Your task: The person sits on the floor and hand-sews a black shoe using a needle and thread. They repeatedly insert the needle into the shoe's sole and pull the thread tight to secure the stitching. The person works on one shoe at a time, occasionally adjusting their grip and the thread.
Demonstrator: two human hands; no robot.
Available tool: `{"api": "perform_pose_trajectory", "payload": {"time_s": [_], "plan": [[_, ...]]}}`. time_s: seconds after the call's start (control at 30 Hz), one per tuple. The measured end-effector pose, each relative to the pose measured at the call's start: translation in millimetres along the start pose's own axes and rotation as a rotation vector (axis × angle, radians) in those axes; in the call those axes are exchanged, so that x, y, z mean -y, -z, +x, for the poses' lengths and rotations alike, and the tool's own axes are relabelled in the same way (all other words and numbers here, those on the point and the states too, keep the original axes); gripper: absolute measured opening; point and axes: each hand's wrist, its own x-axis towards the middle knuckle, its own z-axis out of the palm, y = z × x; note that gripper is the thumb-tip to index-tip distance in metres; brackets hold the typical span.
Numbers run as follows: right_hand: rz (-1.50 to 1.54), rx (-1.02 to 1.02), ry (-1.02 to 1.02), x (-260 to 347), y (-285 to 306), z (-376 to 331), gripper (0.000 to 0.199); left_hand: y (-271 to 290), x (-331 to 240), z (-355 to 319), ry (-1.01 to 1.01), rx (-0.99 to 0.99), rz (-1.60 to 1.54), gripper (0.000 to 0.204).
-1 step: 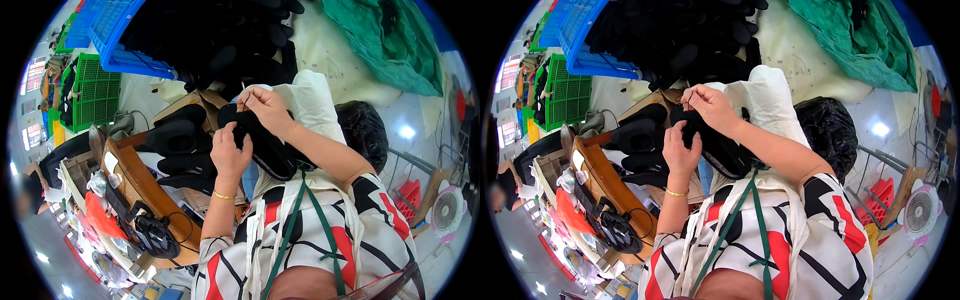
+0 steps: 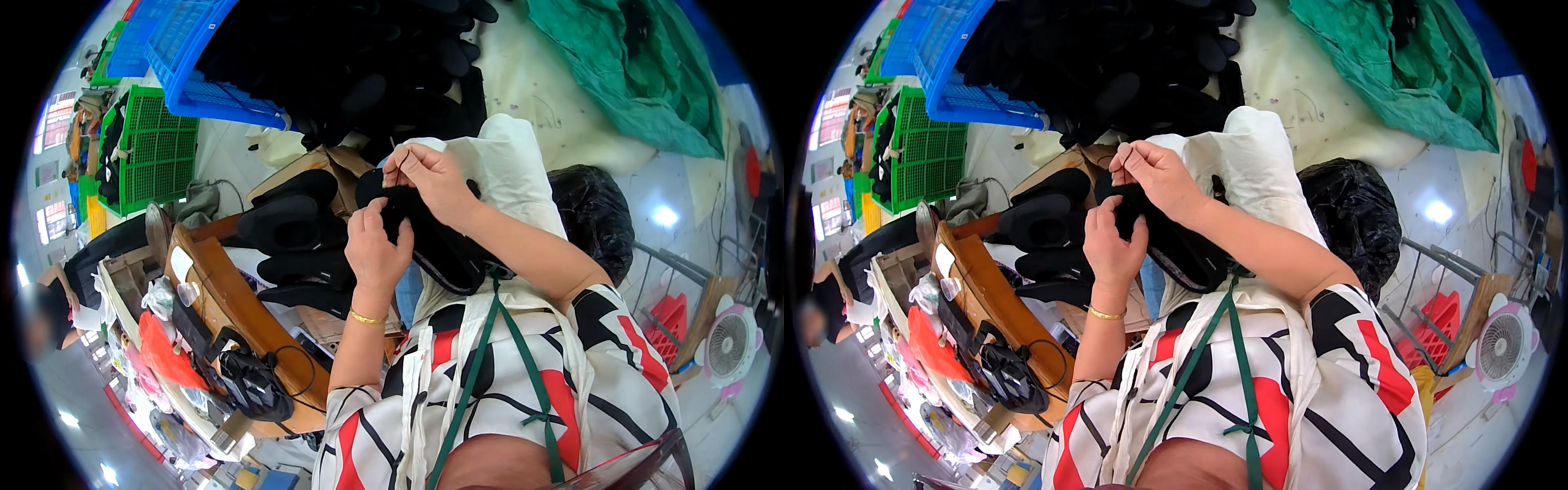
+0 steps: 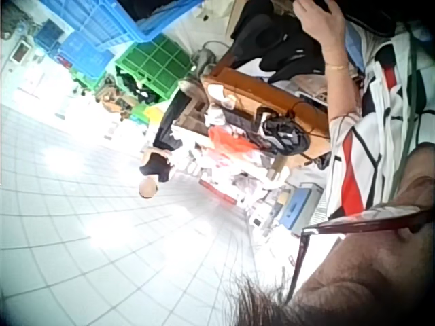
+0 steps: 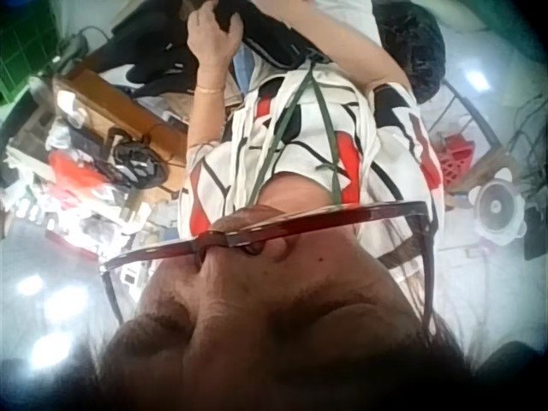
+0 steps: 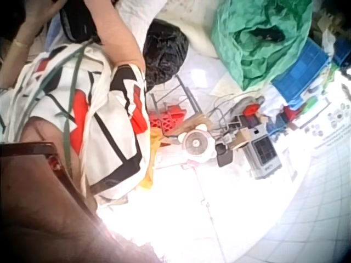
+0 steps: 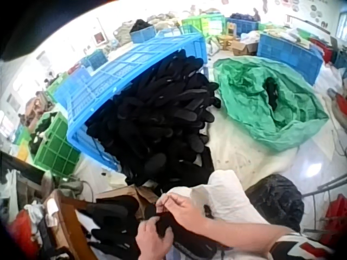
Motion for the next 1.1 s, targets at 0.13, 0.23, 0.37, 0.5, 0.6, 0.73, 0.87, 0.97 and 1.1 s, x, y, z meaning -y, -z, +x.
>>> {"api": "perform_pose_trajectory", "payload": {"time_s": [0.13, 0.23, 0.37, 0.5, 0.6, 0.73, 0.87, 0.97, 1.1], "plan": [[0.232, -0.025, -0.212, -3, -9, -1, 0.034, -10, 7, -6, 0.043, 0.019, 0.038, 0.037], [0.149, -0.063, -0.219, 12, -12, -11, 0.034, -22, 28, -14, 0.01, 0.017, -0.065, 0.036], [0.168, -0.087, -0.206, 18, -13, -25, 0.031, -23, 25, -12, -0.045, -0.011, -0.127, 0.034], [-0.165, 0.119, -0.055, 23, -26, -36, 0.027, -23, 26, -7, -0.062, 0.02, -0.012, 0.038], [-0.458, 0.197, 0.215, 19, -27, -39, 0.024, -23, 22, 12, -0.175, 0.043, 0.049, 0.036], [-0.42, 0.127, 0.31, 45, -32, -49, 0.023, -23, 25, 40, -0.377, -0.085, 0.058, 0.032], [-0.449, 0.138, 0.311, 56, -17, -66, 0.025, -24, 17, 49, -0.548, 0.028, 0.004, 0.037], [-0.548, 0.11, 0.267, 57, -3, -84, 0.027, -34, 12, 43, -0.593, 0.175, -0.006, 0.029], [-0.735, 0.119, 0.338, 52, 0, -108, 0.023, -55, 10, 24, -0.586, 0.329, -0.094, 0.026]]}}
